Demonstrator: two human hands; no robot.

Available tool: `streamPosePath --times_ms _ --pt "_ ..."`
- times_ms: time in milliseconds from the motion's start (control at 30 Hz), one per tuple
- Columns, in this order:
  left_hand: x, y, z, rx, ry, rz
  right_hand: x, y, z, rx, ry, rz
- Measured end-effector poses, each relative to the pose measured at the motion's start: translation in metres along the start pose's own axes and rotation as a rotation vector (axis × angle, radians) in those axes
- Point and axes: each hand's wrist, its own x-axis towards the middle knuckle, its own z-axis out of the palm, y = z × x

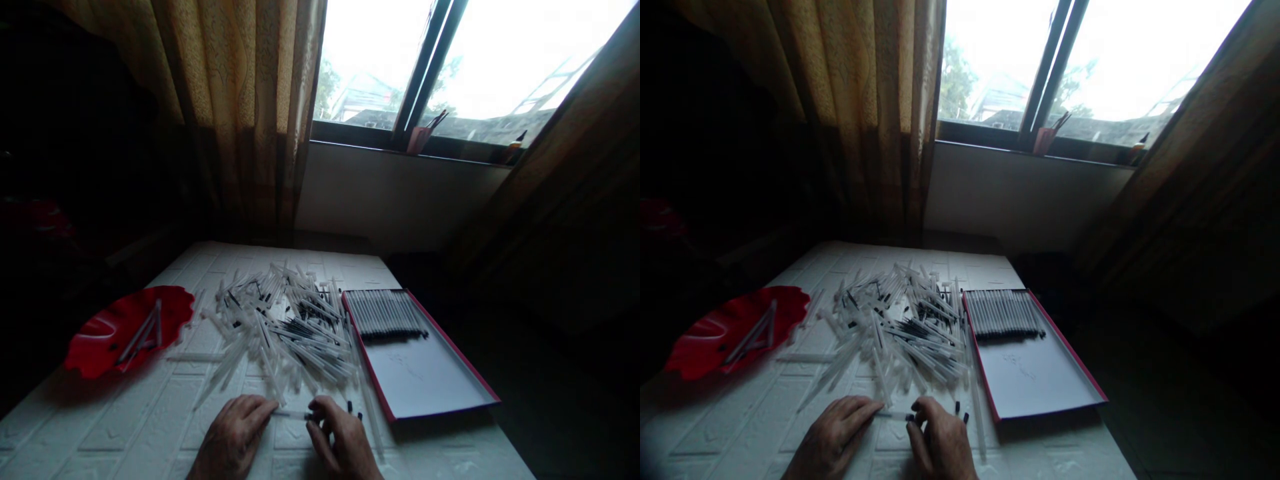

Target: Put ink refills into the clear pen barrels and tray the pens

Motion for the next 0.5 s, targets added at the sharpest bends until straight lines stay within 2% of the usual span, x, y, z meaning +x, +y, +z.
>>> streamPosePath --times_ms 167,367,500 --pt "0.0015 0.0 -0.0008 -0.008 0.013 -0.002 0.0011 0.0008 0.0012 -0.03 0.025 -0.045" --pt "0.0004 -0.0001 -0.0011 -0.022 0.007 -0.003 0.0044 -0.003 -0.0035 -0.071 -0.022 0.001" --pt "-0.0017 -0.0025 0.0014 -0.031 0.002 0.007 0.0034 -0.0037 -0.0025 -0.004 -0.054 0.074"
